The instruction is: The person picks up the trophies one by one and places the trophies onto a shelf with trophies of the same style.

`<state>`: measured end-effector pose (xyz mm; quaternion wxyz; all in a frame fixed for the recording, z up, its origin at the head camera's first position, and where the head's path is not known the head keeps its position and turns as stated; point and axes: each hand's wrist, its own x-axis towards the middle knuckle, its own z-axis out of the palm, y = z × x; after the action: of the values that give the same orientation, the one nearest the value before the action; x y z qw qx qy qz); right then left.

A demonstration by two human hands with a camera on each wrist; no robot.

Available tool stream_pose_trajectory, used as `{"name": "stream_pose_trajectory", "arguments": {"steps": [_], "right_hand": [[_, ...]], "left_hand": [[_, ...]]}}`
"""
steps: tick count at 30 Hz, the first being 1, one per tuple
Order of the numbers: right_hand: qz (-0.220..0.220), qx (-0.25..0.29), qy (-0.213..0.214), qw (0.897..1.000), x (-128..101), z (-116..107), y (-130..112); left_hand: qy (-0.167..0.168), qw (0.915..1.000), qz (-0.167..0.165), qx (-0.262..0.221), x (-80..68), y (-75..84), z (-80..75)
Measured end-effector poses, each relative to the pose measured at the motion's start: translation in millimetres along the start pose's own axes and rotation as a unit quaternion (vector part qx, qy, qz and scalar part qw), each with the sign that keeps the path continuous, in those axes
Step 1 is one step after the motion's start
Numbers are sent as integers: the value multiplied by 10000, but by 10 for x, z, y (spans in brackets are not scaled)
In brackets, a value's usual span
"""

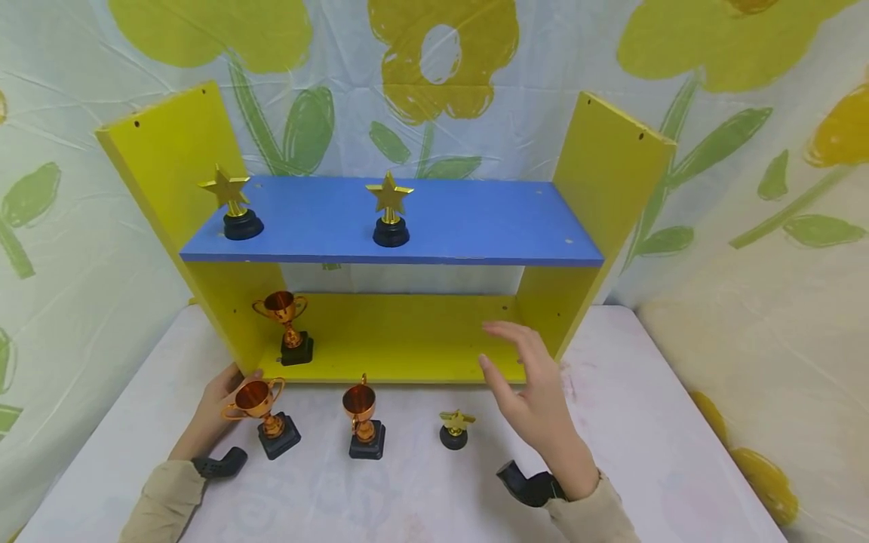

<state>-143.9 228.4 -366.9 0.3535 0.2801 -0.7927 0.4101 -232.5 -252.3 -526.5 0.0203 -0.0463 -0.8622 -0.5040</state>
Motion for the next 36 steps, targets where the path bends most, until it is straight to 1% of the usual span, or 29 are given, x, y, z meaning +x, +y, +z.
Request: {"name": "stream_pose_trajectory", "arguments": {"steps": [4,7,13,17,23,32,36], "right_hand": [[-12,-25,-31,10000,-3,-35,33],[-26,-57,-89,9999,-9,-45,57],[-55,-91,-339,9994,-9,-27,94],[135,-243,-724,9970,-20,-18,111],[297,-527,-1317,9894,-50,-1,131],[459,-645,-1905,9785,-79,19,161],[431,-670,-2120,9740,-85,27,178]], "left_hand": [[79,9998,117,141,15,-23,16],[77,9998,150,128,13,-29,22],[31,10000,51,46,-2,-11,10],[5,10000,-4,26,-5,-1,1],[30,10000,6,54,-5,-4,4],[161,9995,103,243,-2,-1,20],[174,9994,133,284,1,5,18]]}}
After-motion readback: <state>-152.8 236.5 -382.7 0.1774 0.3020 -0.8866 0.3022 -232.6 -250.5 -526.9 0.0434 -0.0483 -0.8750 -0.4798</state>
